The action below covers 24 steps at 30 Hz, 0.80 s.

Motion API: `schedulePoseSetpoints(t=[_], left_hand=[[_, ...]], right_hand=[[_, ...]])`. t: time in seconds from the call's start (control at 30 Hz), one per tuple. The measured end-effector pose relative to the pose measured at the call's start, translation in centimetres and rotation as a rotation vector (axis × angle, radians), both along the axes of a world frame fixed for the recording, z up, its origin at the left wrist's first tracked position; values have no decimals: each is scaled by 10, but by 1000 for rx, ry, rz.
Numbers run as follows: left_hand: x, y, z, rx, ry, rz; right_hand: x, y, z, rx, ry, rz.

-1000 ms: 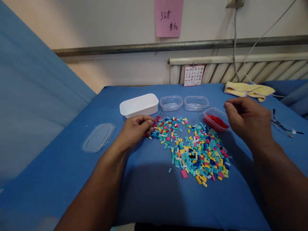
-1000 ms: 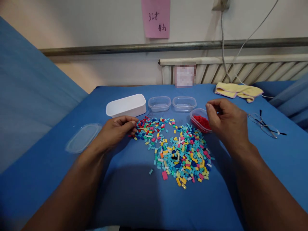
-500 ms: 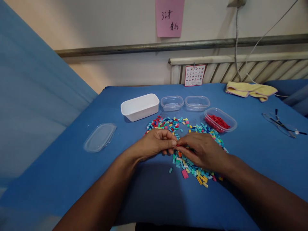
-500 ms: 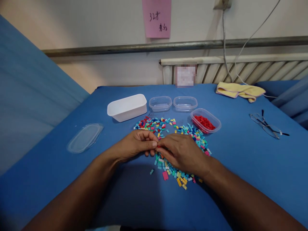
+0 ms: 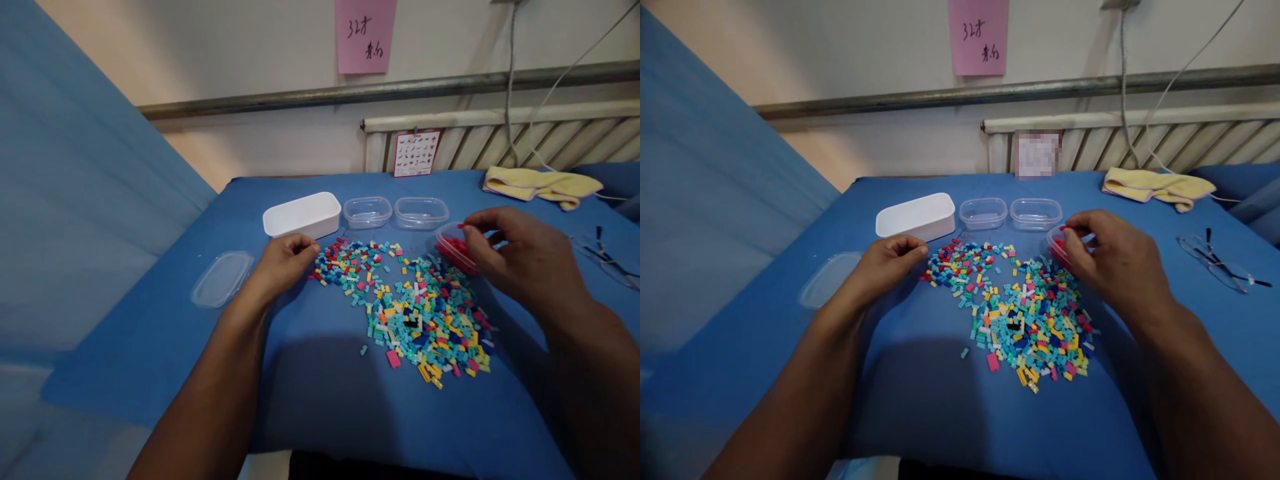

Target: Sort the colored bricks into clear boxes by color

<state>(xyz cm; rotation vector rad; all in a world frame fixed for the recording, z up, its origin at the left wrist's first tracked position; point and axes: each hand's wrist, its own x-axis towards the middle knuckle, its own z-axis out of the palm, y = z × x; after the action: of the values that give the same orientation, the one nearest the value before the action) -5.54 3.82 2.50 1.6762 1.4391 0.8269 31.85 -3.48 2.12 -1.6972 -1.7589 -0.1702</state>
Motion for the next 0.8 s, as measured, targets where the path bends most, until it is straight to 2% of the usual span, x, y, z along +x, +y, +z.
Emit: schedulePoseSetpoints(t=[0.1,0.17,0.43,0.53,0.67,0.8], left_hand=[[-17,4,0,-32,229,-143],[-22,4,-1,-41,359,-213],[-21,1,5,-58,621,-214],[-17,0,4,-82,635,-239],[-15,-2,1,-60,580,-241],[-7,-9,5,-76,341,-263]], right_hand=[[23,6,-5,-106,-67,-20],[28,7,-8,-121,-66,-19],[11,4,-6,43,-43,19],[3,3,-8,67,-61,89],[-13,-1,-7,25,-63,291],[-36,-7,-7,-45,-9,482]])
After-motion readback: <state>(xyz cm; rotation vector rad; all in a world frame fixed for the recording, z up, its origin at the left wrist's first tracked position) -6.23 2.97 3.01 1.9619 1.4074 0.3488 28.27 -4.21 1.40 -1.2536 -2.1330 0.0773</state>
